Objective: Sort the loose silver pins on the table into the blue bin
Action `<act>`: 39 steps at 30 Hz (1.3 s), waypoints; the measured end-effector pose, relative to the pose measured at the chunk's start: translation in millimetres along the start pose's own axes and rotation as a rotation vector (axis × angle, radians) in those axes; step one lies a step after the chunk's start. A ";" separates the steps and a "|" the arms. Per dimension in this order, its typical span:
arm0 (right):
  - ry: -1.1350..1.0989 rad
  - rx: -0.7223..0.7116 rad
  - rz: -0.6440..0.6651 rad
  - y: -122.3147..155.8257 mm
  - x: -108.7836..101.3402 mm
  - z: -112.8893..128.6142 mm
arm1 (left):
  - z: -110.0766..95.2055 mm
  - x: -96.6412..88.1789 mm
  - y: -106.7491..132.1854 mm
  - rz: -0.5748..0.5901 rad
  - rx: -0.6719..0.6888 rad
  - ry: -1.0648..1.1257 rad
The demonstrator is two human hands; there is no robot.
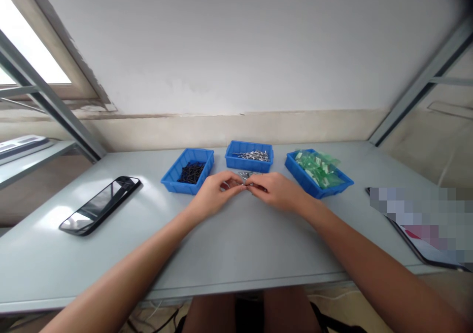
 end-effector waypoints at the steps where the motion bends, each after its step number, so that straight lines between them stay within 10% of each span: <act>1: 0.000 0.001 -0.001 0.0 -0.2 -0.1 | -0.1 0.0 0.0 -0.003 0.002 -0.001; 21: -0.107 0.039 -0.157 3.2 -11.6 -2.3 | -2.0 0.8 1.0 0.029 -0.023 -0.013; 39: 0.014 0.026 0.007 -0.7 -0.5 -2.8 | -1.6 -2.5 -0.6 -0.005 0.003 -0.041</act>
Point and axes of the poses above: each hand's wrist, its own y-axis away from the middle knuckle, its own x-axis out of the palm, z = x × y, the point moved 6 cm from there along -y, towards the middle knuckle, and after that the axes turned 3 degrees about x, right-handed, at the moved point
